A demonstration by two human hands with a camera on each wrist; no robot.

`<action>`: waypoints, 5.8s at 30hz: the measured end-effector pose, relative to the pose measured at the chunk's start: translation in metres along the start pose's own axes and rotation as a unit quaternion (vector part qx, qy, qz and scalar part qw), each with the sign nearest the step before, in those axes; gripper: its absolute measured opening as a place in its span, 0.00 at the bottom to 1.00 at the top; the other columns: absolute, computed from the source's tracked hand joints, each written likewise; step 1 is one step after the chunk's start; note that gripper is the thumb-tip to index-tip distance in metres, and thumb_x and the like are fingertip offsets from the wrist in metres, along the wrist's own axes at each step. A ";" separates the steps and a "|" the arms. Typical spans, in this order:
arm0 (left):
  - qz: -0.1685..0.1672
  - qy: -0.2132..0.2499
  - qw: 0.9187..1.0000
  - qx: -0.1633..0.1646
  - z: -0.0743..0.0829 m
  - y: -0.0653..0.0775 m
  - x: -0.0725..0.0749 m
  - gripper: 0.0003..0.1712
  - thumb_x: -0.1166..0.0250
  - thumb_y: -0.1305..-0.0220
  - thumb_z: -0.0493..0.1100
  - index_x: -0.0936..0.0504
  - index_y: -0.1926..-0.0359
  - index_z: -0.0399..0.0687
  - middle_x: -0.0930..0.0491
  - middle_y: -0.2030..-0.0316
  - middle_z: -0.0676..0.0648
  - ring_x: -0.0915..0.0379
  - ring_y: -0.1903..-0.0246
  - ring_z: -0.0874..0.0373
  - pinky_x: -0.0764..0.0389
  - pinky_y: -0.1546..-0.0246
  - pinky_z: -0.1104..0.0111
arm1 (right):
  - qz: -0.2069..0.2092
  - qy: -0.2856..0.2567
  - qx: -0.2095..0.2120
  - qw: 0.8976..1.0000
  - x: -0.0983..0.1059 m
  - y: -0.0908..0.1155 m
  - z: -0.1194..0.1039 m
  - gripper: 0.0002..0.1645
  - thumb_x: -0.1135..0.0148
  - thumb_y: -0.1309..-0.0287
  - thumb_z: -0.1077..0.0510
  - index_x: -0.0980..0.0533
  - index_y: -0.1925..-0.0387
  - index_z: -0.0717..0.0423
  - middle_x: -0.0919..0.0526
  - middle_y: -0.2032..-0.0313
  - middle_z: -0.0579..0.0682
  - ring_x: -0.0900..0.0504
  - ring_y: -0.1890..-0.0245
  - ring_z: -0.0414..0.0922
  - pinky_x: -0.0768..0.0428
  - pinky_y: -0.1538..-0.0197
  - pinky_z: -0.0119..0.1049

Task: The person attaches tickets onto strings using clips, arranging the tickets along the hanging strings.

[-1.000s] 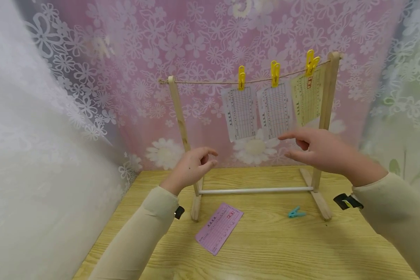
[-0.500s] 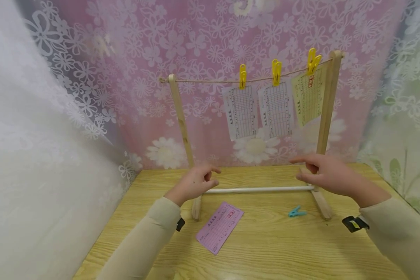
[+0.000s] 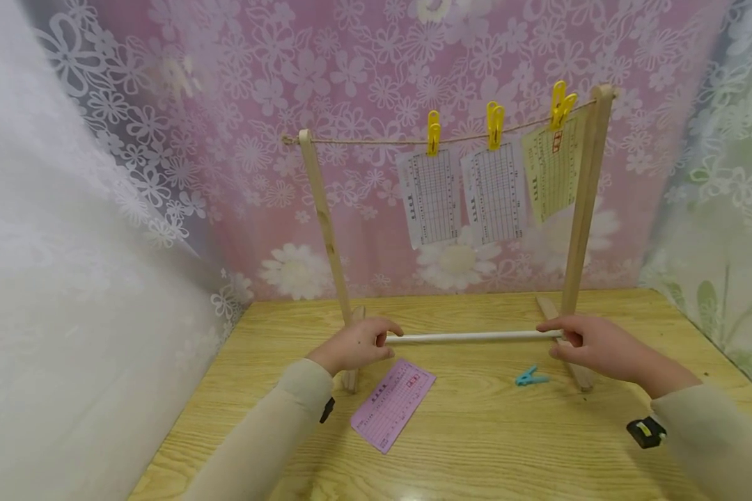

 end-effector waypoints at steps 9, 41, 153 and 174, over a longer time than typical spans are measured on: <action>-0.045 -0.043 0.998 0.016 -0.015 -0.011 -0.027 0.23 0.36 0.29 0.40 0.22 0.34 0.54 0.26 0.70 0.54 0.33 0.73 0.62 0.30 0.71 0.68 | -0.054 -0.027 -0.016 0.998 -0.025 0.007 0.031 0.30 0.32 0.34 0.47 0.25 0.35 0.52 0.34 0.80 0.44 0.42 0.83 0.37 0.36 0.78 0.35; -0.093 -0.054 0.991 0.079 -0.030 -0.014 -0.049 0.18 0.28 0.37 0.39 0.19 0.50 0.63 0.24 0.66 0.57 0.29 0.68 0.61 0.26 0.65 0.66 | -0.111 0.064 -0.025 0.992 -0.055 -0.003 0.032 0.33 0.30 0.39 0.51 0.25 0.34 0.49 0.18 0.57 0.46 0.29 0.69 0.40 0.29 0.64 0.43; 0.279 -0.047 0.959 0.034 0.030 0.059 0.110 0.13 0.40 0.24 0.48 0.15 0.64 0.49 0.20 0.74 0.52 0.37 0.83 0.59 0.33 0.81 0.64 | 0.172 0.077 0.199 0.962 0.074 -0.042 -0.185 0.18 0.35 0.31 0.56 0.19 0.42 0.47 0.35 0.82 0.38 0.43 0.85 0.35 0.37 0.80 0.33; 0.347 -0.073 0.935 0.011 0.063 0.063 0.165 0.14 0.40 0.24 0.48 0.13 0.59 0.44 0.22 0.79 0.50 0.46 0.87 0.59 0.41 0.85 0.66 | 0.227 0.124 0.241 0.935 0.122 -0.069 -0.263 0.11 0.36 0.31 0.58 0.17 0.49 0.49 0.34 0.84 0.43 0.43 0.85 0.39 0.38 0.78 0.35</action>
Point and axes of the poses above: each hand's wrist, its own y-axis away from the middle knuckle, its own x-axis out of the back of the hand, z = x × y, the point moved 5 cm from there along -y, towards the middle knuckle
